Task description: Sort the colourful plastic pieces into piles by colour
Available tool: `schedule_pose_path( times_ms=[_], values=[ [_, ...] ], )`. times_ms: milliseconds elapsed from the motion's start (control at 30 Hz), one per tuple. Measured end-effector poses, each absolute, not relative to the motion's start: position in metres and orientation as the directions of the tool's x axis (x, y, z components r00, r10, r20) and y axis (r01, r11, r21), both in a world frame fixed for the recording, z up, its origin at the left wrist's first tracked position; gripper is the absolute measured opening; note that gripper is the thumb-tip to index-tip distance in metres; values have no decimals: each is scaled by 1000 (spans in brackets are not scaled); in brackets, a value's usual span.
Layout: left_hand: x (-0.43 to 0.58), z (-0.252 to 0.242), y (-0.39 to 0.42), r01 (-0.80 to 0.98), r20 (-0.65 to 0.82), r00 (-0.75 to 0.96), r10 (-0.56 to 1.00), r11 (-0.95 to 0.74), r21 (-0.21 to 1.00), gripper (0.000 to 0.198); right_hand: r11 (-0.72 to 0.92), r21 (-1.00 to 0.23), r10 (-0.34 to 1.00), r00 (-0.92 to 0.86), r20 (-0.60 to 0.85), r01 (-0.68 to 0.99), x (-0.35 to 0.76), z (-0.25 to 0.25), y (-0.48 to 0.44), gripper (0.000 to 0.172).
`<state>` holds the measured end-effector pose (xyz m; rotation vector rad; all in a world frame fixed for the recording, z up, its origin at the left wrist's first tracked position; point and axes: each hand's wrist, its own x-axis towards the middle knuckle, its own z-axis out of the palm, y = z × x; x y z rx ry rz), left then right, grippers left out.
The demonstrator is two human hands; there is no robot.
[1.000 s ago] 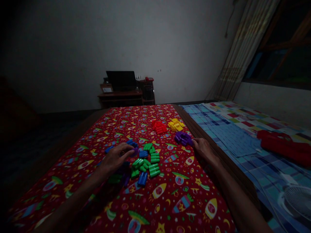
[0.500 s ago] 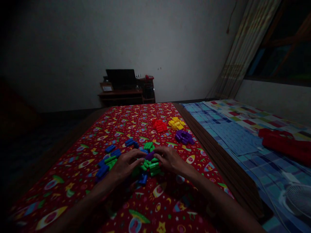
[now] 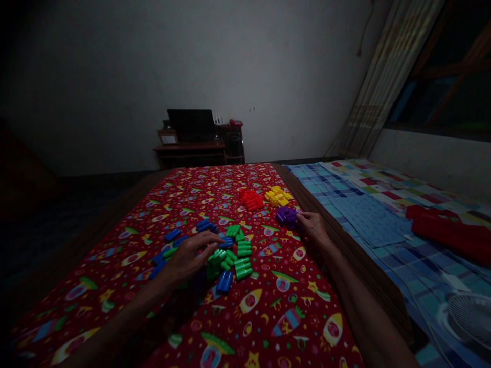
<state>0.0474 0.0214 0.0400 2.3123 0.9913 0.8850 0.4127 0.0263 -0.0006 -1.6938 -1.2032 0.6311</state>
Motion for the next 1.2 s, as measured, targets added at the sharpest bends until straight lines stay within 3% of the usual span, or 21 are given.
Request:
schedule_pose_path(
  times_ms=[133,333,400,500,633,800,900,967,1067,1200],
  values=[
    [44,43,23,465,364,549,752,-637,615,24,-99,-866,885,441,149,490,413,1,26,55],
    [10,61,43,544,359,575,736,-671,504,25,50,-820,882,360,303,570,394,18,19,42],
    [-4,67,51,600,368,526,766,-642,478,26,137,-788,920,219,326,600,367,24,14,37],
    [-18,72,60,654,350,483,803,-596,465,29,341,-714,936,-151,318,611,311,28,3,31],
    [-23,66,67,710,296,452,841,-540,452,29,625,-581,773,-518,365,522,236,28,-5,24],
    [-27,56,74,736,296,423,856,-515,439,32,820,-318,565,-759,323,475,180,14,-5,18],
    [-33,56,75,756,273,418,867,-498,425,32,862,-195,506,-813,290,467,172,-3,-11,22],
    [-35,55,72,766,171,457,873,-484,424,29,876,-175,482,-819,310,450,175,-8,-15,24],
    [-35,51,63,773,-27,537,843,-479,417,24,864,-231,503,-763,405,447,191,1,-14,35],
    [-25,43,50,812,-131,542,830,-477,337,18,780,-364,621,-554,555,509,235,30,10,42]
  ],
)
